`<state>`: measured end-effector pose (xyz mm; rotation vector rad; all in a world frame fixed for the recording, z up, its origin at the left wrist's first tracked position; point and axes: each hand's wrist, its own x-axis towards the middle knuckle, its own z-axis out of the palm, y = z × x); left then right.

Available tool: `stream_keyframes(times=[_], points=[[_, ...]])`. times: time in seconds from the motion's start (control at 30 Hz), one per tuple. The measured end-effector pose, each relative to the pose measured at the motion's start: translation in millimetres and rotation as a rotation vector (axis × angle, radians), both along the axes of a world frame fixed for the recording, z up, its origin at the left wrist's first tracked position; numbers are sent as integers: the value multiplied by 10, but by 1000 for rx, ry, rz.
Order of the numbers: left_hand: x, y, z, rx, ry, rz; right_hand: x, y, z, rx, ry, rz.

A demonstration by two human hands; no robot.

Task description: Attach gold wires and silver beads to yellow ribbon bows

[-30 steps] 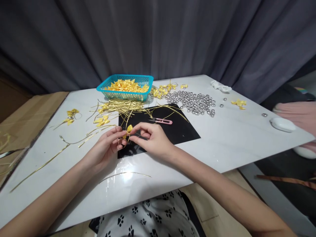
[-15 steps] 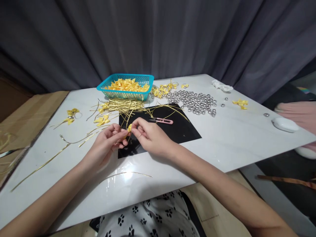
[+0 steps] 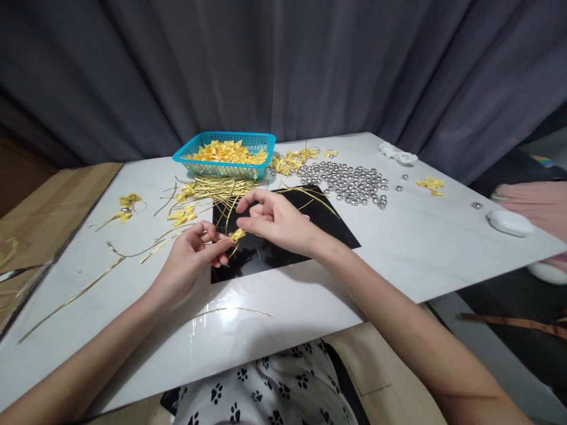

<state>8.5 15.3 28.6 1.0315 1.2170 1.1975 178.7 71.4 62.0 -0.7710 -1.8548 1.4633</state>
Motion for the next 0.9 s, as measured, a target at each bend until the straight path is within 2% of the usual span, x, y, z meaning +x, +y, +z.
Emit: stream_keyframes(times=[0.1, 0.17, 0.27, 0.4, 0.5, 0.6, 0.73, 0.9], points=[[4, 1, 1, -12, -14, 46, 9, 7, 94, -160, 111, 73], [5, 6, -11, -16, -29, 60, 9, 13, 148, -174, 124, 68], [8, 21, -44, -16, -35, 66, 8, 28, 225, -79, 78, 52], [7, 44, -96, -13, 15, 66, -13, 46, 395, 147, 10, 74], [3, 50, -125, -14, 37, 61, -85, 45, 576, 298, 20, 1], [5, 47, -139, -12, 21, 60, -201, 47, 734, 345, 35, -48], [13, 40, -131, -5, 4, 53, -357, 87, 821, 321, 80, -90], [7, 35, -110, 19, 38, 51, -471, 121, 781, 162, 229, -69]])
